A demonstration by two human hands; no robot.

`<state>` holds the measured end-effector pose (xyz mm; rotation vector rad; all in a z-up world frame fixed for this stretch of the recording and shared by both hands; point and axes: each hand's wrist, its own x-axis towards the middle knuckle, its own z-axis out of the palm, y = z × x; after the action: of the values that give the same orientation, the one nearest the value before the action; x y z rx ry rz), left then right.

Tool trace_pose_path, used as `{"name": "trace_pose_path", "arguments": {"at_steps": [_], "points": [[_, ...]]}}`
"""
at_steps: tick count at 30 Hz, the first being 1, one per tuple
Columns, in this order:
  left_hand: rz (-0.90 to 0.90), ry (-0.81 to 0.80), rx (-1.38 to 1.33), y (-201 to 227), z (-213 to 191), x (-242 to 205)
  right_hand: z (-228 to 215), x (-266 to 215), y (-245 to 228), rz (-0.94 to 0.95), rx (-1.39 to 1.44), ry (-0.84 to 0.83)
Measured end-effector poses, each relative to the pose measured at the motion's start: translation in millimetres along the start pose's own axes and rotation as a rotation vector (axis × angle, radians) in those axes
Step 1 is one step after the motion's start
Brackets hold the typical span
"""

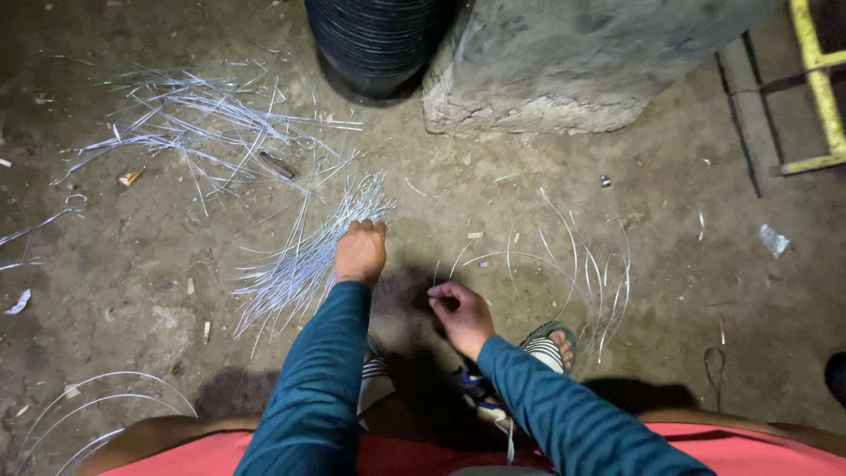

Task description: The person cuts thin metal wire into short segments using pliers and arranges them into a pile on the floor. The person repeatedly picks up wire, cuts it, and places the cut pieces down.

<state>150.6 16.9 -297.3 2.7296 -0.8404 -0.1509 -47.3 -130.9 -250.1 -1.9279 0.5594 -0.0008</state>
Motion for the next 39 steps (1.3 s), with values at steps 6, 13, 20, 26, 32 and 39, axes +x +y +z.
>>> {"name": "trace_pose_path", "arguments": {"at_steps": [6,13,20,26,32,39], "points": [[-0.056,0.243,-0.156,16,-27,-2,-36,-15,-27,0.084,0.397,0.024],[-0.078,0.489,-0.535,72,-98,7,-68,-15,-66,0.034,0.568,-0.011],[0.076,0.523,-0.697,158,-165,-10,-98,-32,-127,-0.042,0.352,0.055],[0.233,0.522,-0.74,193,-199,-35,-128,-35,-134,-0.05,0.498,0.059],[0.369,0.505,-0.747,207,-222,-60,-157,-42,-138,-0.069,0.457,0.137],[0.415,0.309,-0.854,226,-245,-85,-182,-67,-163,-0.233,0.428,0.184]]}}
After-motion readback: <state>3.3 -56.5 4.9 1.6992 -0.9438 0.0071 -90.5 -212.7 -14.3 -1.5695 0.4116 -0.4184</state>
